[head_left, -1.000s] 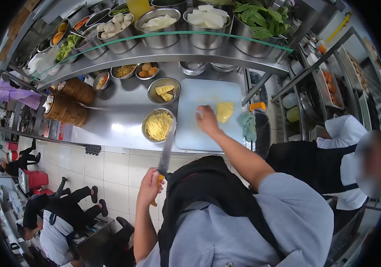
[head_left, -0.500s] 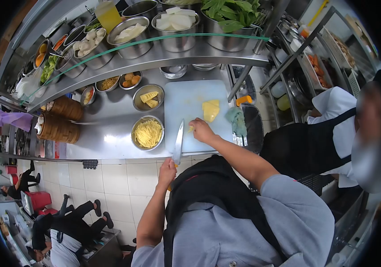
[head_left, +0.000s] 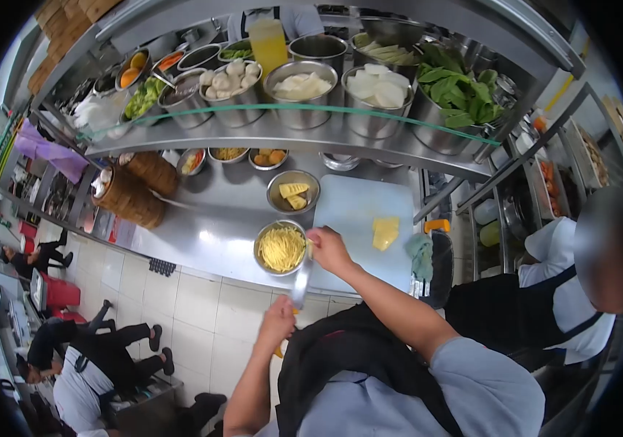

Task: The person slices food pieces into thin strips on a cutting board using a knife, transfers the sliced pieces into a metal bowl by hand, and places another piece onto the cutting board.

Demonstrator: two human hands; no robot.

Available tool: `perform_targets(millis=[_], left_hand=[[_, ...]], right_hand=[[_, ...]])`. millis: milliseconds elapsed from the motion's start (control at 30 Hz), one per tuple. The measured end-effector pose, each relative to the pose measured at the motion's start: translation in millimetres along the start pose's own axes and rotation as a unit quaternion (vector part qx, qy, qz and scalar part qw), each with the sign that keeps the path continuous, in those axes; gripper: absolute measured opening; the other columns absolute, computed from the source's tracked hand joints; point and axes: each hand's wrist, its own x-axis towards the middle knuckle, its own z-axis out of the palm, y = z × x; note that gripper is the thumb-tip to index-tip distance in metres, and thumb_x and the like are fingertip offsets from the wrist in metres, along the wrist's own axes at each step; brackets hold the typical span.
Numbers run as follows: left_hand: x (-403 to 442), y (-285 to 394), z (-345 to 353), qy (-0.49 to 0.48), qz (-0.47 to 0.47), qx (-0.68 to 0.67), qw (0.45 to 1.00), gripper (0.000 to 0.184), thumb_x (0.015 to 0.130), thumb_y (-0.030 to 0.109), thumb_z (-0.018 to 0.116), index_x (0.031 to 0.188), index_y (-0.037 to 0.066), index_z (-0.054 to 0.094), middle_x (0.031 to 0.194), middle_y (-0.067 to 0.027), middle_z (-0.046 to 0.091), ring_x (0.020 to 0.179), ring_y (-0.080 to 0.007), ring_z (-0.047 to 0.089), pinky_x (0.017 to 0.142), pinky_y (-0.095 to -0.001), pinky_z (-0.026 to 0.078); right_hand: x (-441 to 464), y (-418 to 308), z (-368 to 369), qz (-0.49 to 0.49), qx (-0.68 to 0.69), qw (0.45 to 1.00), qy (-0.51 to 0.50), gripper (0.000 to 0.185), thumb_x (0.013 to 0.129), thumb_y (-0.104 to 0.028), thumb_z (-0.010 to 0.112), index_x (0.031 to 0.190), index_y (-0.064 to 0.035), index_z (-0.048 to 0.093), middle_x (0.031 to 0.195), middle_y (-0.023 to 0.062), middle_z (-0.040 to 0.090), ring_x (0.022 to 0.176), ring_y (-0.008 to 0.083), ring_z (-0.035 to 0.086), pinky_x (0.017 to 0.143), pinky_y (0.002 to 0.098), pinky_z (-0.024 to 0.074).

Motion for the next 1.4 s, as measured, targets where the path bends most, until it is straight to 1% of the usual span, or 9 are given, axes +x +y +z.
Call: perform_targets(millis=[100,200,267,367,600,800,1033,1267,1400], left_hand=[[-8.1,4.7,-37.2,0.023,-0.016,0.007,1.0,0.027,0.109,0.028,0.045,0.113,0.005,0.059,0.071,-0.0066,0.062,0.053,-0.0137,0.06,0.048,-0.0301,0.052],[-2.8,-3.2,-55.1,0.023,-0.033,-0.01,0.999,0.027,0.11,0.028,0.044,0.112,0.005,0.057,0.071,-0.0057,0.061,0.053,-0.0119,0.058,0.048,-0.0284,0.051],[3.5,-12.7,-59.4,0.006,-0.039,-0.066,0.997,0.026,0.11,0.027,0.044,0.112,0.004,0.056,0.073,-0.0061,0.062,0.053,-0.0121,0.057,0.049,-0.0285,0.051],[2.2,-13.8,-61.9,-0.009,-0.041,-0.118,0.992,0.026,0.11,0.026,0.043,0.113,0.003,0.055,0.075,-0.0063,0.061,0.054,-0.0119,0.055,0.05,-0.0284,0.05],[-32.4,-29.3,-113.0,-0.053,-0.05,-0.14,0.987,0.023,0.109,0.024,0.043,0.114,0.004,0.055,0.077,-0.0062,0.058,0.057,-0.0123,0.054,0.05,-0.0282,0.048],[-43.0,-49.3,-168.5,-0.106,-0.056,-0.083,0.989,0.023,0.109,0.023,0.044,0.116,0.005,0.055,0.075,-0.0057,0.059,0.054,-0.0123,0.053,0.048,-0.028,0.046],[-19.0,-58.9,-188.5,-0.057,-0.007,-0.077,0.995,0.02,0.109,0.025,0.049,0.113,0.007,0.054,0.074,-0.0042,0.058,0.054,-0.0107,0.054,0.046,-0.0255,0.046],[-28.6,-39.2,-158.5,-0.005,0.003,-0.119,0.993,0.019,0.109,0.025,0.05,0.115,0.007,0.054,0.074,-0.0043,0.058,0.054,-0.0111,0.054,0.046,-0.0266,0.046],[-38.0,-11.1,-108.4,-0.055,0.008,-0.135,0.989,0.018,0.108,0.022,0.053,0.116,0.005,0.054,0.074,-0.0043,0.058,0.056,-0.012,0.055,0.048,-0.0281,0.048]], right_hand=[[10.1,-17.4,30.0,0.024,0.027,0.997,-0.066,0.031,0.084,0.001,0.059,0.112,-0.006,0.071,0.108,0.0191,0.07,0.098,0.0359,0.066,0.088,0.0412,0.0544],[1.5,-27.7,47.1,-0.104,-0.045,0.993,-0.022,0.039,0.087,-0.008,0.062,0.125,-0.0094,0.07,0.138,0.0235,0.059,0.126,0.0432,0.055,0.107,0.0515,0.0456],[-20.0,-46.9,45.0,-0.223,-0.151,0.955,-0.126,0.043,0.099,-0.029,0.056,0.139,-0.0148,0.062,0.161,0.0221,0.036,0.146,0.0485,0.033,0.118,0.063,0.0277],[-37.2,-50.6,53.7,-0.224,-0.185,0.931,-0.221,0.051,0.105,-0.045,0.046,0.146,-0.0162,0.056,0.167,0.0217,0.025,0.153,0.0513,0.019,0.121,0.0698,0.0125],[3.5,-24.6,67.7,-0.156,-0.328,0.916,-0.17,0.054,0.105,-0.046,0.044,0.151,-0.0186,0.052,0.168,0.0191,0.024,0.155,0.0475,0.015,0.121,0.0716,0.0061],[-7.6,-81.8,68.9,-0.089,-0.25,0.96,-0.086,0.052,0.092,-0.038,0.069,0.139,-0.0158,0.062,0.164,0.0183,0.032,0.153,0.0479,0.021,0.12,0.0701,0.0155],[-51.7,-52.9,71.6,-0.071,-0.161,0.982,0.073,0.036,0.082,-0.028,0.078,0.113,-0.0093,0.073,0.145,0.016,0.051,0.14,0.0413,0.04,0.112,0.06,0.03],[-41.0,139.1,-54.7,0.101,-0.214,0.916,0.323,0.033,0.08,-0.018,0.077,0.109,-0.0041,0.069,0.108,0.0216,0.068,0.106,0.0395,0.063,0.093,0.0483,0.05],[-42.7,168.5,-121.0,0.287,-0.327,0.883,0.175,0.048,0.074,-0.033,0.081,0.11,-0.0049,0.068,0.107,0.0221,0.068,0.101,0.0396,0.067,0.088,0.0486,0.0549]])
